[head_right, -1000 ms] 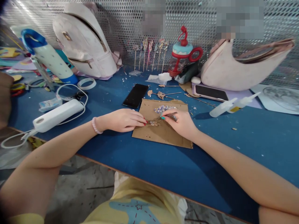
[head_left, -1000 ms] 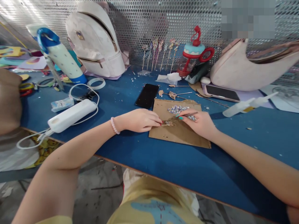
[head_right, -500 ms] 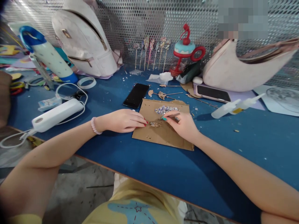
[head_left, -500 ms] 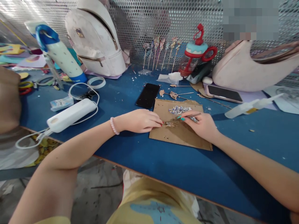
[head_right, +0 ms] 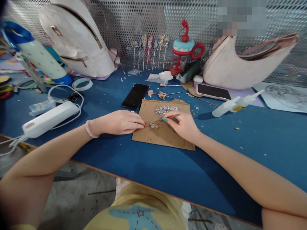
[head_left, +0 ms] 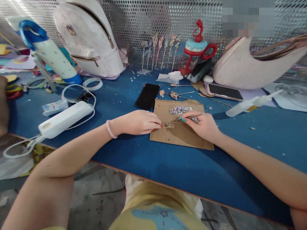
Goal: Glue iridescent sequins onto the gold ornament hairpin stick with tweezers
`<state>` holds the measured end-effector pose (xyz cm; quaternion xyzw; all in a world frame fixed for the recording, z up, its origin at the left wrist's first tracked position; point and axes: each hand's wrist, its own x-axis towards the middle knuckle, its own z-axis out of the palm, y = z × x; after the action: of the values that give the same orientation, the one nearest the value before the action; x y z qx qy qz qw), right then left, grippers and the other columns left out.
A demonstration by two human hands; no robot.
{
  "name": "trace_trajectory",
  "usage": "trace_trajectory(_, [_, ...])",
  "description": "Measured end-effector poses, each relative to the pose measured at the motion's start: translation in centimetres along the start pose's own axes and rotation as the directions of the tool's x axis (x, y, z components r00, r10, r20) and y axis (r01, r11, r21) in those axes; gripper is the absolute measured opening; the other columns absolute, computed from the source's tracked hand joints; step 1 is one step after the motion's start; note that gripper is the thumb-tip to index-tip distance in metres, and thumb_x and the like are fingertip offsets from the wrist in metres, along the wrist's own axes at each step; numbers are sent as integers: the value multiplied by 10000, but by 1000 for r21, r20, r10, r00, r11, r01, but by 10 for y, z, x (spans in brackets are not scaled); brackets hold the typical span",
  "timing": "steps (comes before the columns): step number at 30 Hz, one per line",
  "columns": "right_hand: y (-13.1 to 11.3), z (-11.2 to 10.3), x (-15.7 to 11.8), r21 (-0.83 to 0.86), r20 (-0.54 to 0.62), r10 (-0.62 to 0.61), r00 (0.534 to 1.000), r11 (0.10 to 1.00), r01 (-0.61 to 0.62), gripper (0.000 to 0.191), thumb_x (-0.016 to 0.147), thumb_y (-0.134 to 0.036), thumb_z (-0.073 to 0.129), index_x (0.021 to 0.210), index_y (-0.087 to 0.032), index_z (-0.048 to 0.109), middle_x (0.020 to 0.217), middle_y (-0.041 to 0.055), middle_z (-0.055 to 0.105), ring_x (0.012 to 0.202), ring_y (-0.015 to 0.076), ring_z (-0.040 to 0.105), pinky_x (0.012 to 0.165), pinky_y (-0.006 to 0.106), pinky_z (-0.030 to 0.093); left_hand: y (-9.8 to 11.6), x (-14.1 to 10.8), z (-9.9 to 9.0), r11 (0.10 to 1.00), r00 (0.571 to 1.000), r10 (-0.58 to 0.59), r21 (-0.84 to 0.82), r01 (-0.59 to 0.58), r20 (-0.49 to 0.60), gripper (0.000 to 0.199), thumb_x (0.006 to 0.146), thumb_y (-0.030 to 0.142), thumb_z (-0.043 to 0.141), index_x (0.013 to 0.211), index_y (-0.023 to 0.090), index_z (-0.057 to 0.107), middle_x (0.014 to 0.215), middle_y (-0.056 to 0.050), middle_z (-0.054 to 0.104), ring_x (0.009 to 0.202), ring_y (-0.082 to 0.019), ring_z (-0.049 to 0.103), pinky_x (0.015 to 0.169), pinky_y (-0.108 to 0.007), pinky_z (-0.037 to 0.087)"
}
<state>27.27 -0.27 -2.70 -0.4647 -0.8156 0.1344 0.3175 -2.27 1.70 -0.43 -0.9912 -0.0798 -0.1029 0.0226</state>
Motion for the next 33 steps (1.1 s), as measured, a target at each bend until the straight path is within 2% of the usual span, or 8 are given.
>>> trace_trajectory(6, [4,1,-2,-5,-5,-34,999,999,34,166,891,-307,554,892,-214,691,924,53,737,815,215,703,692,335,541,0,0,-2,999,1000,11,41,-11,-10,292,966,212,428,1152,139,641,1174,-126,672,1041,-208,635,862,-330,512])
trace_trajectory(20, [3,1,-3,-15,-13,-125,992,992,125,166,903,-262,521,875,-218,679,938,59,738,882,220,700,714,341,549,3,-2,-2,988,998,-32,151,22,62,328,992,241,382,1210,161,613,996,-90,678,774,-152,633,655,-294,445])
trace_trajectory(30, [2,1,-1,10,-21,-159,987,987,159,139,897,-247,548,869,-217,681,899,44,740,848,201,704,744,328,548,3,-2,-4,991,991,-64,127,48,118,336,994,252,383,1260,180,577,1046,-86,662,801,-154,626,665,-288,442])
trace_trajectory(33, [0,3,1,35,-37,-109,993,993,110,140,890,-263,572,876,-220,706,914,40,748,860,203,708,753,326,552,3,-3,-4,993,990,-70,105,57,123,336,994,253,385,1263,184,574,1056,-85,655,810,-156,622,676,-286,444])
